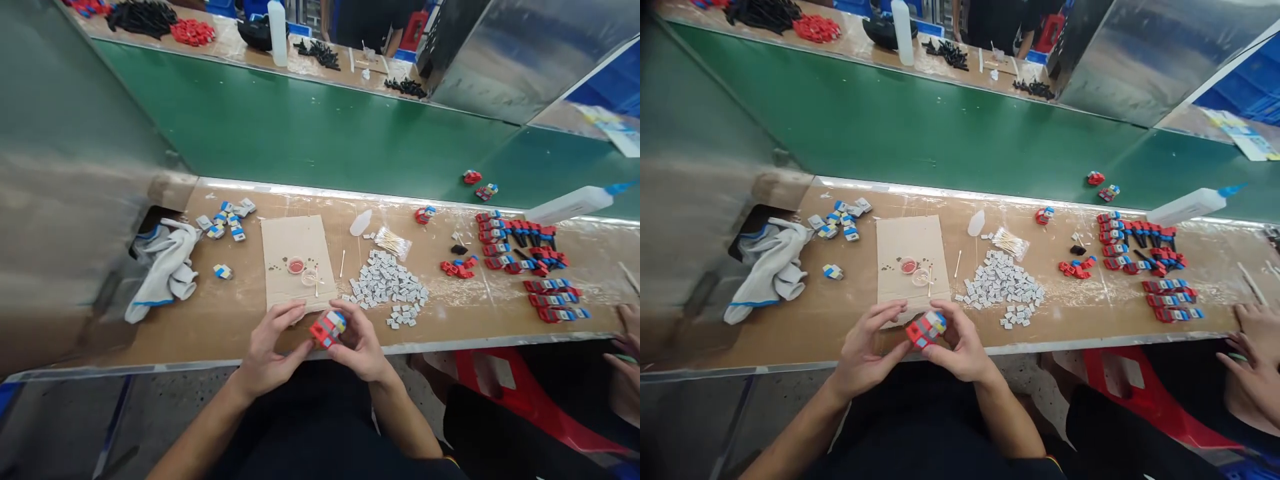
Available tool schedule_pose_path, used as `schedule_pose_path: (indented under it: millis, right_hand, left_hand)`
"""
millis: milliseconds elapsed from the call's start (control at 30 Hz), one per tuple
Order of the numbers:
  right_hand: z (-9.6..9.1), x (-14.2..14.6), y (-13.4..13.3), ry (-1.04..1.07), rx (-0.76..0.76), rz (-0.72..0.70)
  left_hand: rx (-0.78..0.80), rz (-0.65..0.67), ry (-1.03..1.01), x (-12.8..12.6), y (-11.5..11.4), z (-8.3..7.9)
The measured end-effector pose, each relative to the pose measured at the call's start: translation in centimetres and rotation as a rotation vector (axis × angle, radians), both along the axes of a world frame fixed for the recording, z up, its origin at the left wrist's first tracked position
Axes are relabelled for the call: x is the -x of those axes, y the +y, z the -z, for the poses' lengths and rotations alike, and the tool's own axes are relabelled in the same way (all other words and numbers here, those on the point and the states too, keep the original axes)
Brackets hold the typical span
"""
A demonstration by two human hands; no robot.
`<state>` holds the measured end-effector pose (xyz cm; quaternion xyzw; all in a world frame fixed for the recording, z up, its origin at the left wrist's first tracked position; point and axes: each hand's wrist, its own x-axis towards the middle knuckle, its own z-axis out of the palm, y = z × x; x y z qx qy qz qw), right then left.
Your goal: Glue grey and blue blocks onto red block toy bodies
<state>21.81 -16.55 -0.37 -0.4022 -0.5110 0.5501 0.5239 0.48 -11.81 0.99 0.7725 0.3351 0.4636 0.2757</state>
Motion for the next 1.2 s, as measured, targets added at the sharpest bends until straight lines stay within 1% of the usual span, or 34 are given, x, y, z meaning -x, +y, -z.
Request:
schedule_pose_path:
  millis: [67, 133, 200, 233, 333, 400, 467, 500, 533, 600, 700, 767, 867, 900, 933, 967, 1000, 1033, 1067, 1133, 1200]
  right_hand:
    - [0.2, -2.1, 0.8, -0.022, -0.047, 0.16]
    - [0.3, -4.7, 1.8, -0.095, -0.089, 0.405]
    - [0.4, -7.2, 2.7, -0.236, -0.09, 0.629]
    - [0.4, -8.3, 3.0, -0.316, -0.079, 0.696]
    - [0.6, -10.7, 3.5, -0.486, -0.037, 0.77]
    - [0.6, -12.2, 4.0, -0.584, -0.001, 0.825]
    - [0.5, -14.0, 5.1, -0.706, 0.054, 0.919]
    - [0.4, -15.1, 5.8, -0.771, 0.089, 0.968]
    - [0.3, -16.2, 6.6, -0.833, 0.126, 1.005]
    - [0.1, -18.3, 8.1, -0.939, 0.197, 1.049]
    - [-0.2, -19.8, 9.1, -1.047, 0.25, 1.073]
    - [-0.6, -19.3, 8.7, -1.09, 0.234, 1.096]
    - [-1.4, -16.8, 7.1, -1.099, 0.15, 1.143]
    - [-1.9, -15.7, 6.6, -1.087, 0.091, 1.153]
    - [-2.4, -14.4, 6.2, -1.047, -0.057, 1.146]
    - [-3.1, -13.1, 6.0, -1.0, -0.208, 1.048]
    - [-3.8, -11.8, 6.0, -0.973, -0.343, 0.904]
    - [-4.6, -10.4, 6.2, -0.957, -0.468, 0.766]
    - [-5.4, -9.0, 6.5, -0.954, -0.567, 0.659]
    - [-6.5, -6.6, 7.6, -0.915, -0.709, 0.533]
    - [-6.8, -4.8, 8.8, -0.868, -0.767, 0.461]
  left_hand:
    - [-0.005, -0.099, 0.012, 0.8, 0.1, 0.5]
    - [-0.005, -0.189, 0.035, 1.9, 0.4, 1.0]
    - [-0.008, -0.265, 0.048, 3.1, 0.9, 1.7]
    - [-0.008, -0.3, 0.063, 3.7, 1.2, 2.0]
    - [-0.072, -0.387, 0.142, 5.2, 2.3, 3.1]
    - [-0.178, -0.463, 0.231, 6.2, 3.1, 3.7]
    - [-0.303, -0.572, 0.334, 7.2, 3.9, 4.0]
    - [-0.339, -0.63, 0.386, 7.7, 4.3, 4.0]
    - [-0.347, -0.681, 0.437, 8.1, 4.6, 4.0]
    - [-0.279, -0.743, 0.548, 8.7, 5.0, 3.9]
    - [-0.161, -0.709, 0.669, 9.1, 5.1, 4.1]
    - [-0.126, -0.669, 0.685, 9.3, 4.9, 4.5]
    - [-0.04, -0.629, 0.671, 9.2, 4.5, 4.9]
    - [0.009, -0.628, 0.651, 9.1, 4.5, 4.8]
    - [0.049, -0.615, 0.639, 9.0, 4.7, 4.7]
    - [0.085, -0.606, 0.625, 8.8, 4.9, 4.4]
    - [0.119, -0.587, 0.614, 8.6, 5.3, 4.1]
    - [0.145, -0.568, 0.595, 8.4, 5.7, 3.8]
    - [0.161, -0.552, 0.577, 8.2, 6.1, 3.5]
    - [0.158, -0.548, 0.579, 7.9, 6.7, 3.2]
    - [0.142, -0.551, 0.574, 7.9, 6.7, 3.2]
